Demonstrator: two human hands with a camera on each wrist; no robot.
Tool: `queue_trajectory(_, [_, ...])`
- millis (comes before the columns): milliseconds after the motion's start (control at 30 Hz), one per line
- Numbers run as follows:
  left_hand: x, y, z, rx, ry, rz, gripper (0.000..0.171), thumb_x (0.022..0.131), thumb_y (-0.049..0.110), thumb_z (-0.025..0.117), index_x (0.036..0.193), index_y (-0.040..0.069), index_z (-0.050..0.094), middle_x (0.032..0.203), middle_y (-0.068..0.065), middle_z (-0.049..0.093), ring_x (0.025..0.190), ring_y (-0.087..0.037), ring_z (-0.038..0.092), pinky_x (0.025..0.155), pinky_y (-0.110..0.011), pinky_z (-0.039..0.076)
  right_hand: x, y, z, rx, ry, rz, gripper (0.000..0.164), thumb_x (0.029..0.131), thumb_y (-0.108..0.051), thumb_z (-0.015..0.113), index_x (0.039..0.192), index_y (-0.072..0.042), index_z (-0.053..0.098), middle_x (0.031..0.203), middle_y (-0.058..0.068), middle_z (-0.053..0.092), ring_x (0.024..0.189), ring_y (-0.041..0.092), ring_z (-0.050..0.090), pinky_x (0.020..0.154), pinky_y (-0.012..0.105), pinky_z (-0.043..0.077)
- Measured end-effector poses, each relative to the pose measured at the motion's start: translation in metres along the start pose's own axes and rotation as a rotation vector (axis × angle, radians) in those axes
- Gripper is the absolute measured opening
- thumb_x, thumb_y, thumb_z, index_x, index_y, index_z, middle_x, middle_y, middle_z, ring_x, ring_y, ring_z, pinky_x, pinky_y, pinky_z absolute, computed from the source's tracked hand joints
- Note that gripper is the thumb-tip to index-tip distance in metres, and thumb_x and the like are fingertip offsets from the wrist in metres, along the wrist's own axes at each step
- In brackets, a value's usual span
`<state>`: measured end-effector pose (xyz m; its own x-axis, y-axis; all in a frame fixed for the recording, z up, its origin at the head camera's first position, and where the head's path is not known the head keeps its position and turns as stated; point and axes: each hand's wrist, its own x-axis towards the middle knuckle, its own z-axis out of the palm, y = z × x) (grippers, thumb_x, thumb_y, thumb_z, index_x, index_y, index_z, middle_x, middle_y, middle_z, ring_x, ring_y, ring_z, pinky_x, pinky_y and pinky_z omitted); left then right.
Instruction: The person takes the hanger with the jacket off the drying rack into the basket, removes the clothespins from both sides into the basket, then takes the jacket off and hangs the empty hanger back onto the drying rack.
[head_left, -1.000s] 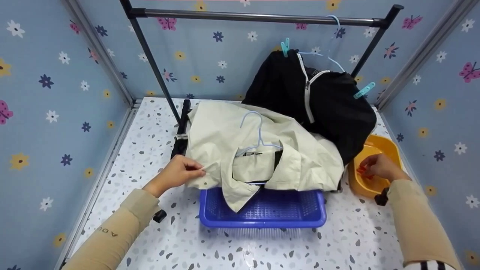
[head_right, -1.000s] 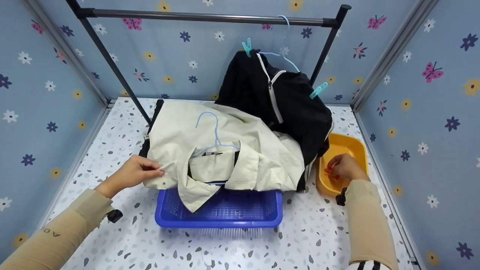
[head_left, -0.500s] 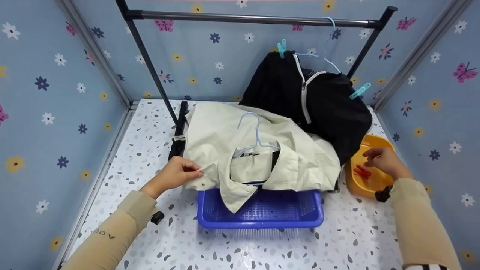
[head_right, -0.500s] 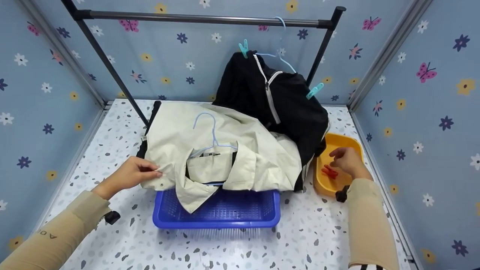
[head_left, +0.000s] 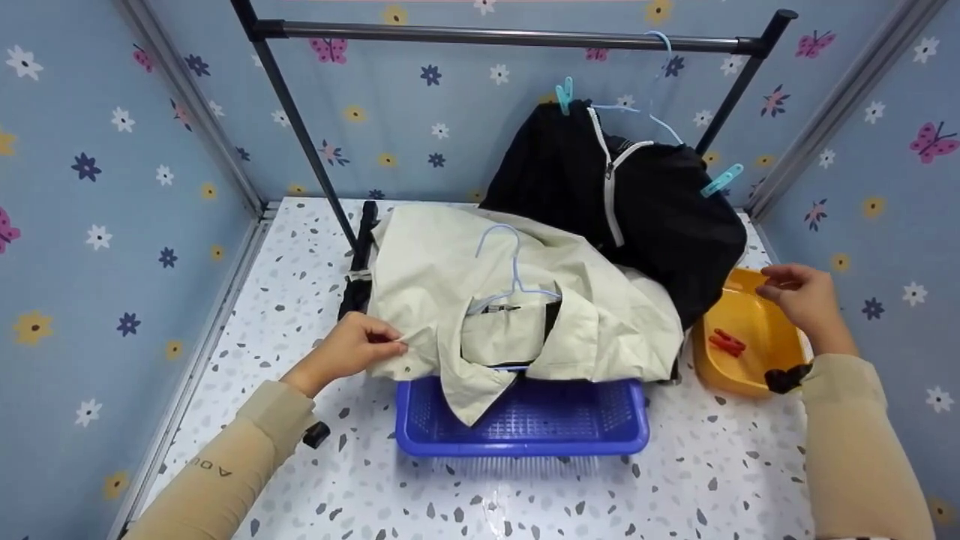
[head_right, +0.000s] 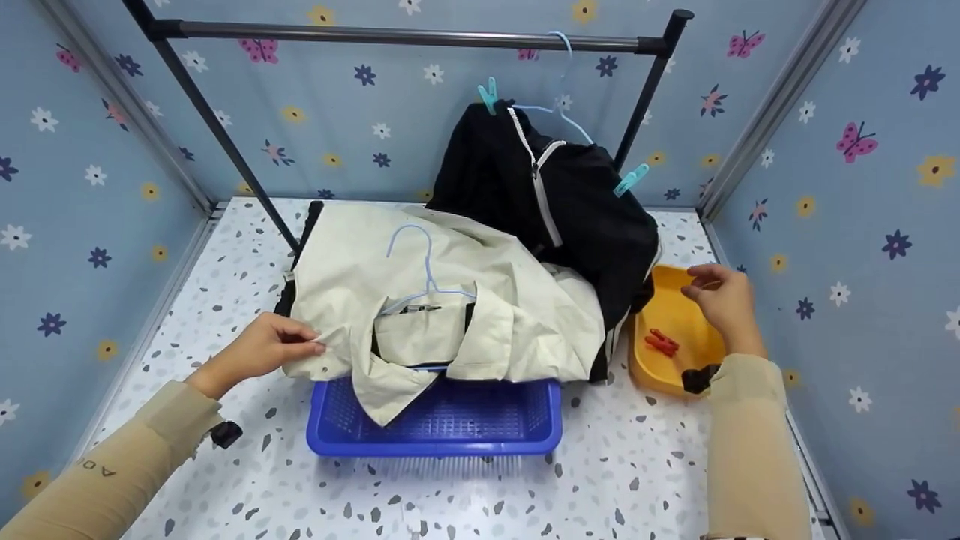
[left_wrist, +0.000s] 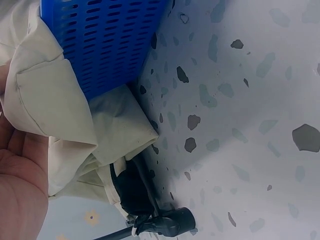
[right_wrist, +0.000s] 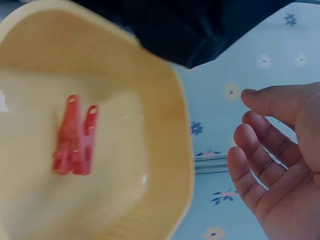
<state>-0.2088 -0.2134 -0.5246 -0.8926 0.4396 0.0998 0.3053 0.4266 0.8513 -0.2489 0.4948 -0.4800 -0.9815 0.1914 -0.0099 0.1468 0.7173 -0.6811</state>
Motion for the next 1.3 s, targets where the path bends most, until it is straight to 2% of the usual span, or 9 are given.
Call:
queue_trajectory(67, [0.0, 0.0, 0.0, 0.004, 0.003, 0.003, 0.006, 0.091, 0.005, 0.085, 0.094, 0.0, 0.086, 0.082, -0.013, 0.08, 0.067, 0.0, 0.059, 0.062, -0.016, 0.047, -0.001, -0.005, -0.003, 0.016, 0.04, -0.019, 0.035, 0.107, -0.017, 0.07, 0.135, 0.003, 0.066, 0.1, -0.009, 0.067, 0.086, 0.001, 0.059, 0.077, 0.003, 0.05])
queue_trajectory(233, [0.0, 0.0, 0.0, 0.003, 0.0, -0.012, 0.007, 0.09, 0.005, 0.085, 0.096, -0.001, 0.086, 0.085, -0.017, 0.08, 0.068, 0.0, 0.06, 0.063, -0.015, 0.048, -0.005, -0.015, -0.01, 0.075, 0.099, -0.02, 0.029, 0.106, -0.024, 0.073, 0.13, -0.007, 0.069, 0.096, -0.021, 0.061, 0.09, 0.003, 0.058, 0.081, 0.001, 0.049])
queue_trajectory(300, [0.0, 0.001, 0.0, -0.001, -0.002, -0.02, 0.008, 0.09, 0.004, 0.085, 0.096, -0.001, 0.086, 0.086, -0.018, 0.08, 0.068, -0.001, 0.06, 0.063, -0.015, 0.048, -0.007, -0.018, -0.012, 0.091, 0.126, -0.018, 0.028, 0.105, -0.028, 0.074, 0.127, -0.011, 0.071, 0.095, -0.022, 0.06, 0.09, 0.005, 0.057, 0.081, 0.001, 0.049])
queue_trajectory(467, [-0.001, 0.003, 0.001, 0.003, -0.004, -0.033, 0.006, 0.091, 0.006, 0.085, 0.094, 0.001, 0.086, 0.085, -0.013, 0.08, 0.069, -0.001, 0.059, 0.064, -0.016, 0.047, -0.011, -0.028, -0.015, 0.127, 0.208, -0.062, 0.03, 0.102, -0.03, 0.079, 0.126, -0.013, 0.074, 0.095, -0.024, 0.061, 0.091, 0.004, 0.056, 0.083, 0.001, 0.047])
queue_trajectory(633, [-0.001, 0.004, 0.001, 0.002, 0.007, -0.034, 0.006, 0.091, 0.007, 0.086, 0.094, 0.001, 0.086, 0.085, -0.012, 0.08, 0.069, -0.001, 0.059, 0.063, -0.016, 0.047, -0.015, -0.04, -0.018, 0.192, 0.254, -0.104, 0.031, 0.099, -0.03, 0.082, 0.126, -0.016, 0.076, 0.097, -0.025, 0.064, 0.093, 0.003, 0.058, 0.085, 0.002, 0.048])
queue_trajectory(900, [0.0, 0.003, 0.0, -0.008, -0.01, -0.052, 0.009, 0.091, 0.006, 0.085, 0.097, 0.0, 0.086, 0.088, -0.017, 0.081, 0.069, -0.001, 0.059, 0.064, -0.016, 0.048, -0.02, -0.068, -0.019, 0.228, 0.303, -0.172, 0.035, 0.099, -0.026, 0.083, 0.129, -0.01, 0.075, 0.102, -0.02, 0.067, 0.096, 0.004, 0.061, 0.087, 0.003, 0.05])
queue_trajectory(1067, [0.001, 0.003, 0.001, -0.007, -0.005, -0.04, 0.008, 0.091, 0.005, 0.085, 0.097, 0.0, 0.086, 0.088, -0.017, 0.081, 0.07, -0.001, 0.061, 0.065, -0.016, 0.049, -0.025, -0.087, -0.022, 0.238, 0.317, -0.208, 0.033, 0.098, -0.024, 0.083, 0.128, -0.011, 0.076, 0.103, -0.02, 0.067, 0.096, 0.003, 0.062, 0.088, 0.003, 0.05])
queue_trajectory(1300, [0.0, 0.004, 0.001, 0.002, -0.003, -0.04, 0.008, 0.091, 0.006, 0.085, 0.096, 0.0, 0.086, 0.086, -0.014, 0.081, 0.069, -0.001, 0.06, 0.064, -0.016, 0.049, -0.032, -0.108, -0.023, 0.253, 0.31, -0.315, 0.029, 0.097, -0.013, 0.083, 0.125, -0.01, 0.078, 0.103, -0.019, 0.068, 0.094, 0.003, 0.063, 0.089, 0.004, 0.052])
